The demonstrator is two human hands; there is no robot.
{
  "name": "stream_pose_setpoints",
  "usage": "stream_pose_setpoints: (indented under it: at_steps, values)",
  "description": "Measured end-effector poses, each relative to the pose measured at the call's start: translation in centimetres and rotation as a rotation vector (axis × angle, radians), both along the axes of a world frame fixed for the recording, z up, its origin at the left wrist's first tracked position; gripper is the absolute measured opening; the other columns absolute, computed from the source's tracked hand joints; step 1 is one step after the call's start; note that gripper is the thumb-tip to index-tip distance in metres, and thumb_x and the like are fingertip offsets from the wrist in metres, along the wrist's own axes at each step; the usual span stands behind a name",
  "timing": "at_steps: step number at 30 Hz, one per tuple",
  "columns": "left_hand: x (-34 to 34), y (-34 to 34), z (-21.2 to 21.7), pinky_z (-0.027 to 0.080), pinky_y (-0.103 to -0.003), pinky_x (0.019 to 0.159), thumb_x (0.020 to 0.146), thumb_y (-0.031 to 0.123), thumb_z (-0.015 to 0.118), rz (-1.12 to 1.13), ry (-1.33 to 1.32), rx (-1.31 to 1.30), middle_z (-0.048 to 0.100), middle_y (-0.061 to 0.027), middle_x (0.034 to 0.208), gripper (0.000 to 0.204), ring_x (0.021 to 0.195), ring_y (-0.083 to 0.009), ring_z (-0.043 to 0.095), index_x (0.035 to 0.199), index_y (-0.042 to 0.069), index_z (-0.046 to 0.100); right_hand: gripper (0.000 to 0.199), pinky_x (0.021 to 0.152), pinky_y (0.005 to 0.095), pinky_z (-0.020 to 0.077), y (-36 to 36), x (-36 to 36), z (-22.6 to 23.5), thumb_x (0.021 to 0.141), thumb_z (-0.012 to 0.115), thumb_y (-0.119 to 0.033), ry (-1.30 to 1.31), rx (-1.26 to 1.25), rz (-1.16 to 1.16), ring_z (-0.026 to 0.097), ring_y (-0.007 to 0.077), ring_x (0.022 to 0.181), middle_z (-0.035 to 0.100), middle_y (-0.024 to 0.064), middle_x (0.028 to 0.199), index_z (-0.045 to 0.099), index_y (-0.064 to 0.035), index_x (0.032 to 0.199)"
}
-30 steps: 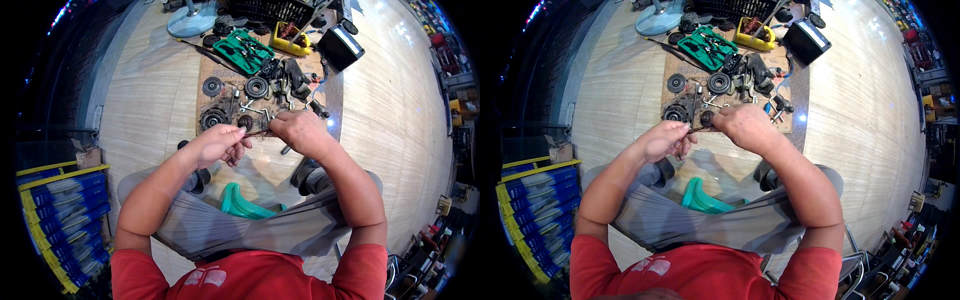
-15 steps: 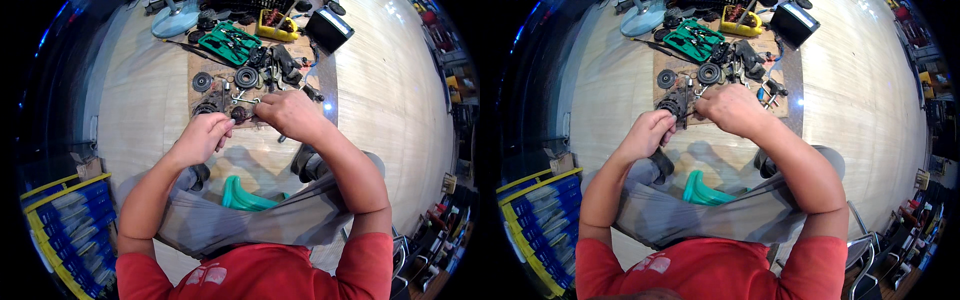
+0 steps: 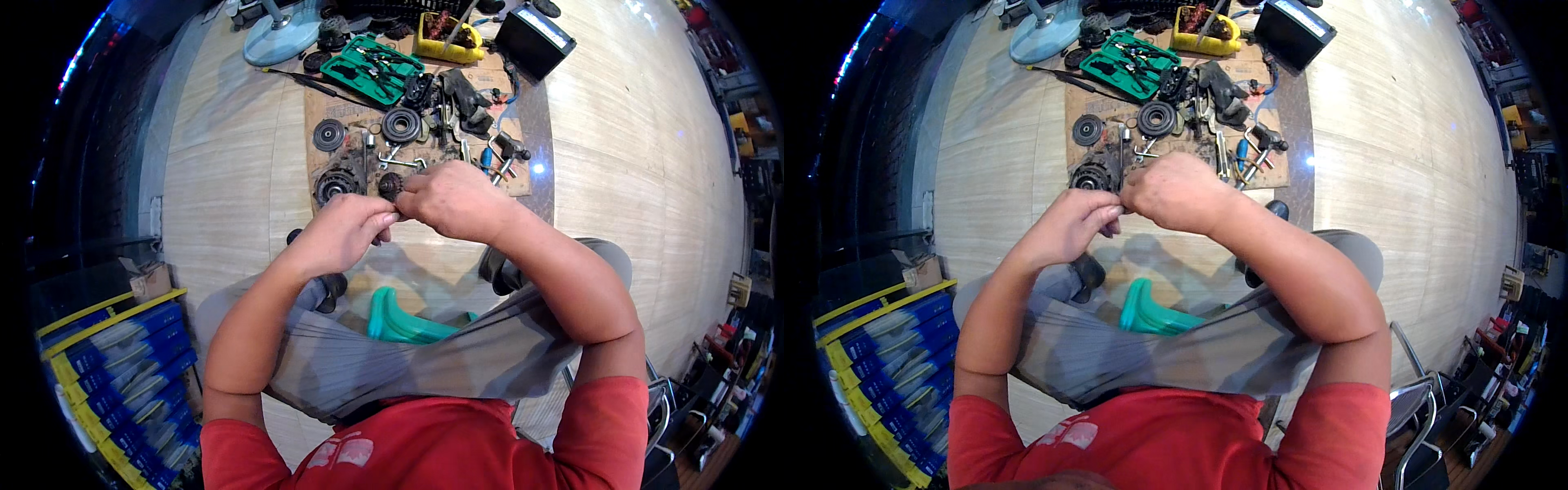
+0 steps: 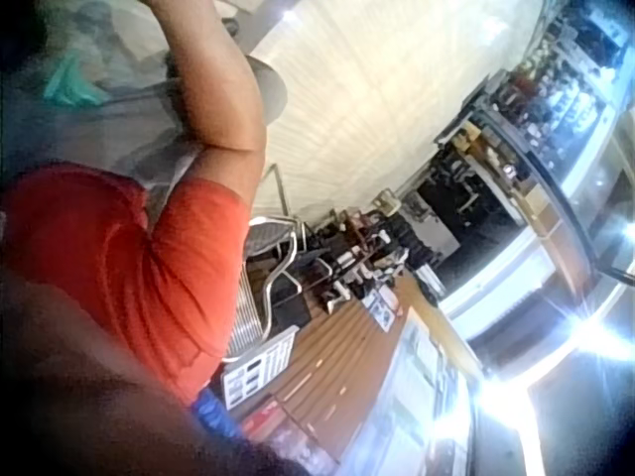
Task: The person is disassembling a mechanical component by hand, removing small metal parts and inspecting the housing.
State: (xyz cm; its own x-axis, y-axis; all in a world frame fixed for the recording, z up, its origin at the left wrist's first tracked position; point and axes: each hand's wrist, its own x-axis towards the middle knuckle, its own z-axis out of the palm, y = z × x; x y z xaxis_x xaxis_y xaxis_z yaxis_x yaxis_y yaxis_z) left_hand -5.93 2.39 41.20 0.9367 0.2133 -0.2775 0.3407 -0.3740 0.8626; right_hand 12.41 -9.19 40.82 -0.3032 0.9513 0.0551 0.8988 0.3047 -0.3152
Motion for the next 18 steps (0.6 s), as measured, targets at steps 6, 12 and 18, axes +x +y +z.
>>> stream_pose_setpoints:
  at_steps: [6, 12, 18]
  values:
    - [1.0, 0.0, 1.7, 0.049, -0.031, 0.062, 0.091, 0.009, 0.058, 0.193, 0.042, 0.133, 0.063, -0.0072, 0.069, 0.014, 0.064, -0.0143, 0.06, 0.088, -0.003, 0.065, 0.019, 0.073, 0.0439, 0.0522, 0.7, 0.9, 1.3, 0.083, 0.064, -0.023, 0.149, -0.061, -0.116, 0.066, 0.033, 0.085, 0.066, 0.0115, 0.087, 0.064, -0.0071, 0.093]
    - [0.5, 0.1, 1.6, 0.049, -0.033, 0.06, 0.089, 0.009, 0.061, 0.24, -0.124, 0.33, 0.064, -0.0129, 0.069, 0.011, 0.063, -0.0208, 0.063, 0.09, -0.001, 0.065, 0.033, 0.079, 0.0462, 0.0506, 0.3, 2.3, 1.6, 0.079, 0.07, -0.02, 0.356, -0.052, -0.162, 0.063, 0.0381, 0.094, 0.066, 0.0175, 0.098, 0.063, -0.0026, 0.106]
    - [0.5, -0.2, 1.5, 0.049, -0.039, 0.064, 0.089, 0.008, 0.061, 0.195, -0.2, 0.432, 0.063, -0.0176, 0.075, 0.01, 0.07, -0.0337, 0.063, 0.092, 0.0, 0.065, 0.027, 0.076, 0.0429, 0.0498, 0.4, 1.5, 1.9, 0.086, 0.068, -0.019, 0.505, -0.096, -0.181, 0.063, 0.038, 0.088, 0.066, 0.0184, 0.095, 0.065, -0.0021, 0.107]
